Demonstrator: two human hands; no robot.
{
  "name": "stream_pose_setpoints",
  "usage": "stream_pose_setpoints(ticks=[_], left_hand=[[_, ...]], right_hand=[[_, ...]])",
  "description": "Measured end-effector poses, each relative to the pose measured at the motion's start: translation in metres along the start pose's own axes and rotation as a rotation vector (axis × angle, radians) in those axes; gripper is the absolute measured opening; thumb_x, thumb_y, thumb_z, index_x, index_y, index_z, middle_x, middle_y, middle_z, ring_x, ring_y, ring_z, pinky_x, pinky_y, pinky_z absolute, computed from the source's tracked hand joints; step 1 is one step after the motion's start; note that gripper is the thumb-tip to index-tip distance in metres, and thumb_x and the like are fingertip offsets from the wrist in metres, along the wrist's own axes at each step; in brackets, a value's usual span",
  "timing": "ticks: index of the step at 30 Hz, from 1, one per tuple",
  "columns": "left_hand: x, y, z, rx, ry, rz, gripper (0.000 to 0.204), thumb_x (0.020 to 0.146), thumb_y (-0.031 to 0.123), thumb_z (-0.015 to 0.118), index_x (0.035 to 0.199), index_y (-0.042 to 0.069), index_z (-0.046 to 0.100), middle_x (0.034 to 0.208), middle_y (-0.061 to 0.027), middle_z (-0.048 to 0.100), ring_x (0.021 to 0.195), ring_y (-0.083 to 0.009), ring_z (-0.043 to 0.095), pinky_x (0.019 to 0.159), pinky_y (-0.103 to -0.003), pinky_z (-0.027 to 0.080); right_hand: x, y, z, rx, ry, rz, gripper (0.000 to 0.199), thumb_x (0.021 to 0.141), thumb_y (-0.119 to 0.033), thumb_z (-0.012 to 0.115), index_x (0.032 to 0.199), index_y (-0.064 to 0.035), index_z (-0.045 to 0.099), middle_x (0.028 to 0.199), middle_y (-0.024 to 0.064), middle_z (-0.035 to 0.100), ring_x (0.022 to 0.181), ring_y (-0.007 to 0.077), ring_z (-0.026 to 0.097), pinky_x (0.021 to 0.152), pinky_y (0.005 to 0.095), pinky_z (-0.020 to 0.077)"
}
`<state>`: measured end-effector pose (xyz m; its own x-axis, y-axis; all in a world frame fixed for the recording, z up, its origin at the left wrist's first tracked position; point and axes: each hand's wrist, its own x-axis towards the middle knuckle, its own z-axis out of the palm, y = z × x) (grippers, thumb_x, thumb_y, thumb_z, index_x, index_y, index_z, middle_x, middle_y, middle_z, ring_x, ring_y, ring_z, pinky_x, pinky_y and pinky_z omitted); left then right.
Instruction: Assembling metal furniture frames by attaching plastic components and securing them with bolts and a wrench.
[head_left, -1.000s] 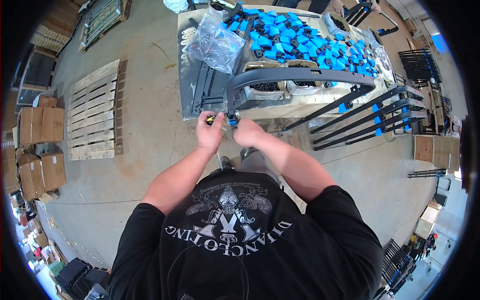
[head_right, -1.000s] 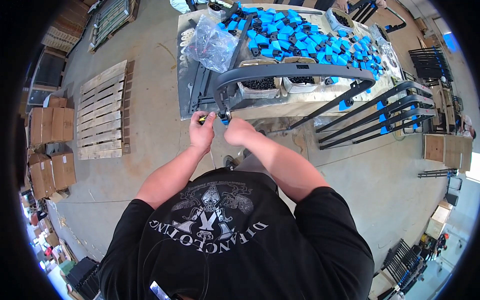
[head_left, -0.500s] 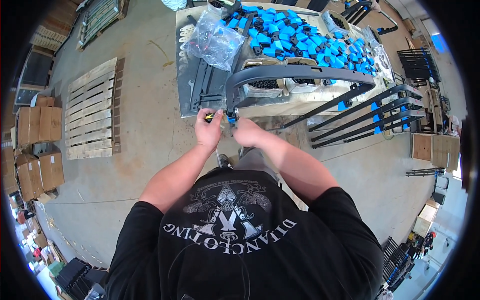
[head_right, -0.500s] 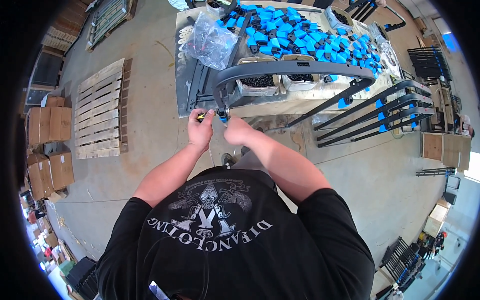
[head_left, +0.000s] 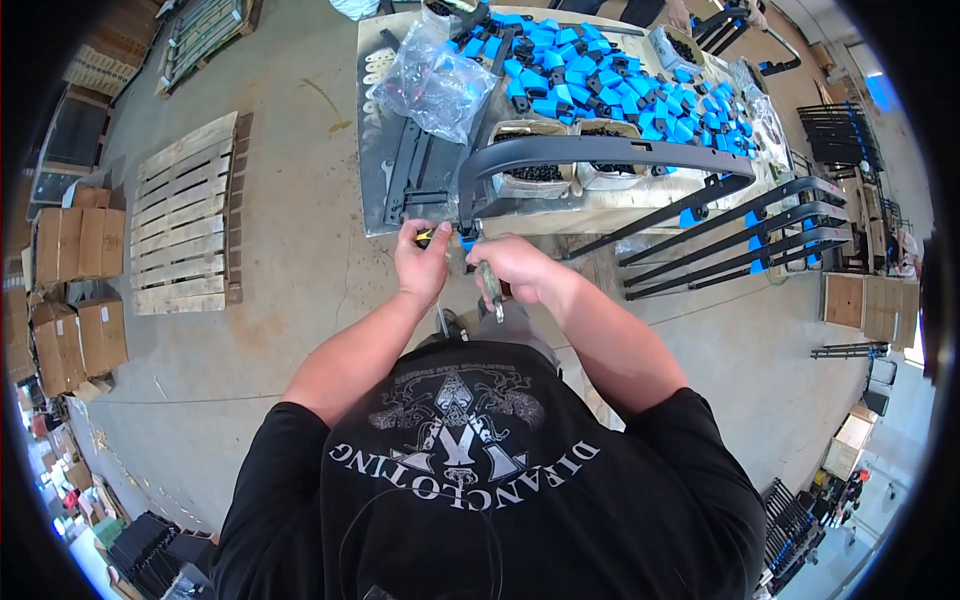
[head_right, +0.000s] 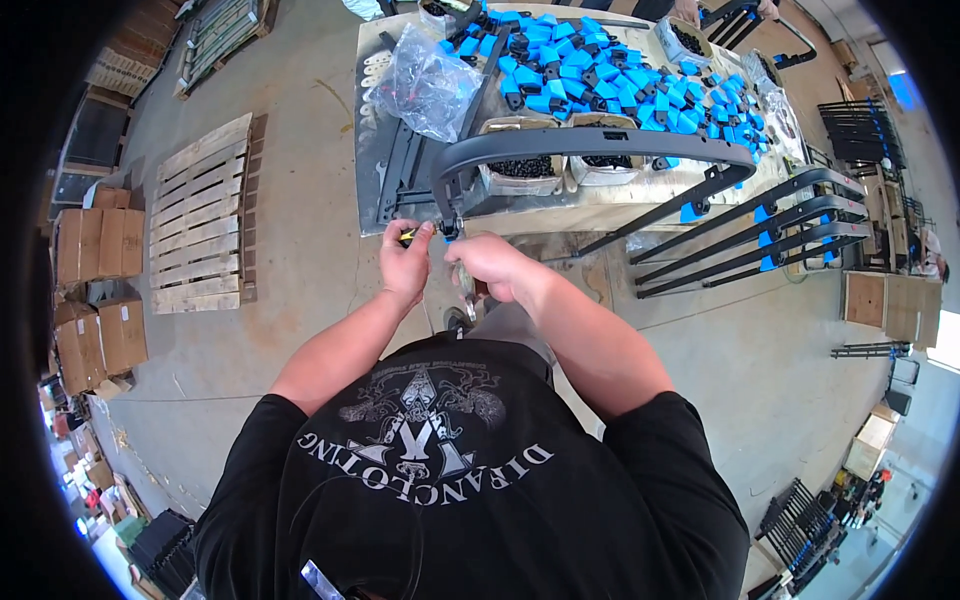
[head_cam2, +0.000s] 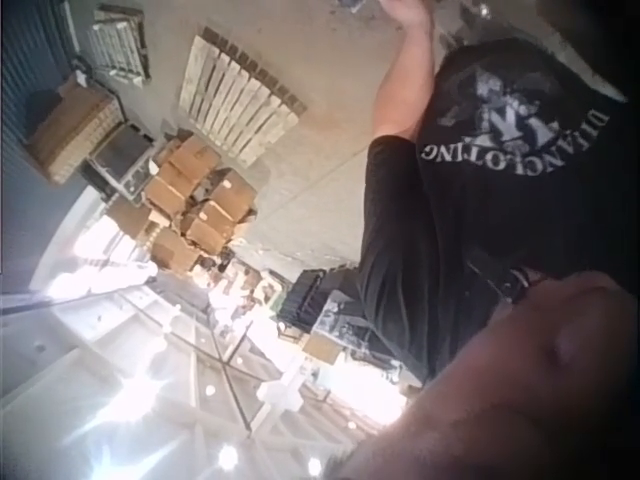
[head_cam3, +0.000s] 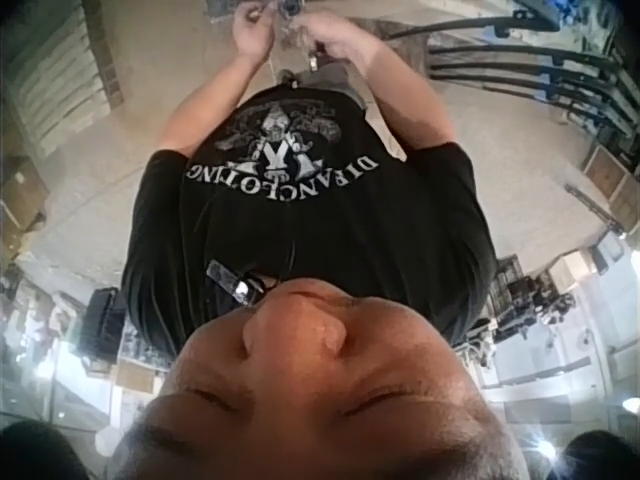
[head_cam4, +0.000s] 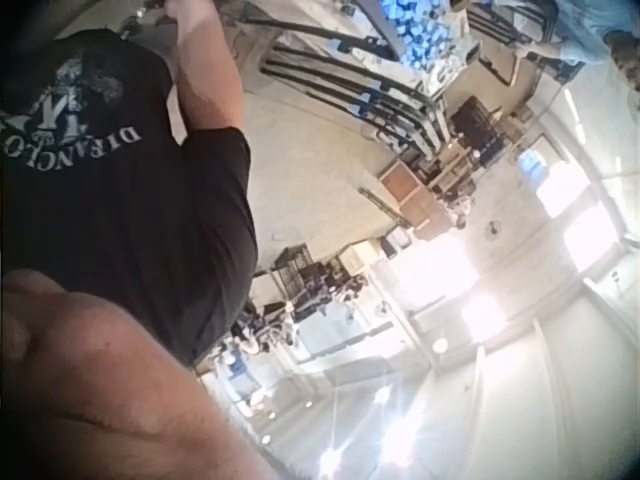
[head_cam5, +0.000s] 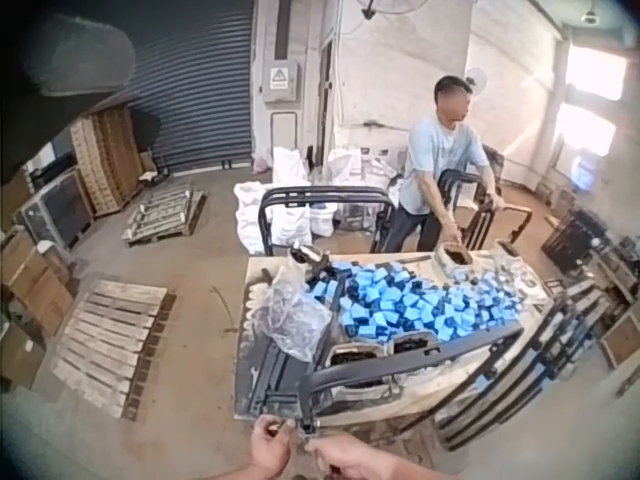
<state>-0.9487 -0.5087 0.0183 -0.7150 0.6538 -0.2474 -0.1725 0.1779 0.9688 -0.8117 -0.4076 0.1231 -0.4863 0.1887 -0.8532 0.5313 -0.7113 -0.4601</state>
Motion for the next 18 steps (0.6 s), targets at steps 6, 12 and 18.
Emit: stream_pose_setpoints(ticks=[6,12,18], left_hand=[[0.002,-0.007,0.001,0.037,-0.004,0.059,0.018,0.093,0.018,0.074,0.097,0.013,0.057,0.074,0.0012,0.055,0.052,-0.0068,0.043,0.044,-0.026,0.034],[-0.003,0.006,0.008,-0.028,-0.010,0.029,0.018,0.092,0.018,0.074,0.096,0.011,0.057,0.075,0.0018,0.054,0.058,-0.0060,0.044,0.049,-0.026,0.036],[-0.004,0.010,0.004,0.107,0.079,0.212,0.017,0.091,0.016,0.075,0.094,0.008,0.059,0.083,0.0008,0.055,0.073,-0.0084,0.048,0.065,-0.027,0.042]], right_hand=[[0.066,0.037,-0.006,-1.114,0.345,-0.302,0.025,0.085,-0.020,0.062,0.094,0.0034,0.066,0.082,0.0183,0.069,0.067,0.0312,0.069,0.055,0.0469,0.0555],[0.019,0.021,-0.003,-0.565,0.094,-0.224,0.023,0.087,-0.015,0.058,0.092,0.0063,0.065,0.079,0.0165,0.068,0.058,0.0300,0.065,0.049,0.0418,0.0525],[-0.016,-0.002,0.014,-0.189,0.089,-0.052,0.019,0.085,-0.015,0.055,0.082,0.0031,0.062,0.072,0.0155,0.064,0.049,0.0275,0.059,0.043,0.0422,0.0443]])
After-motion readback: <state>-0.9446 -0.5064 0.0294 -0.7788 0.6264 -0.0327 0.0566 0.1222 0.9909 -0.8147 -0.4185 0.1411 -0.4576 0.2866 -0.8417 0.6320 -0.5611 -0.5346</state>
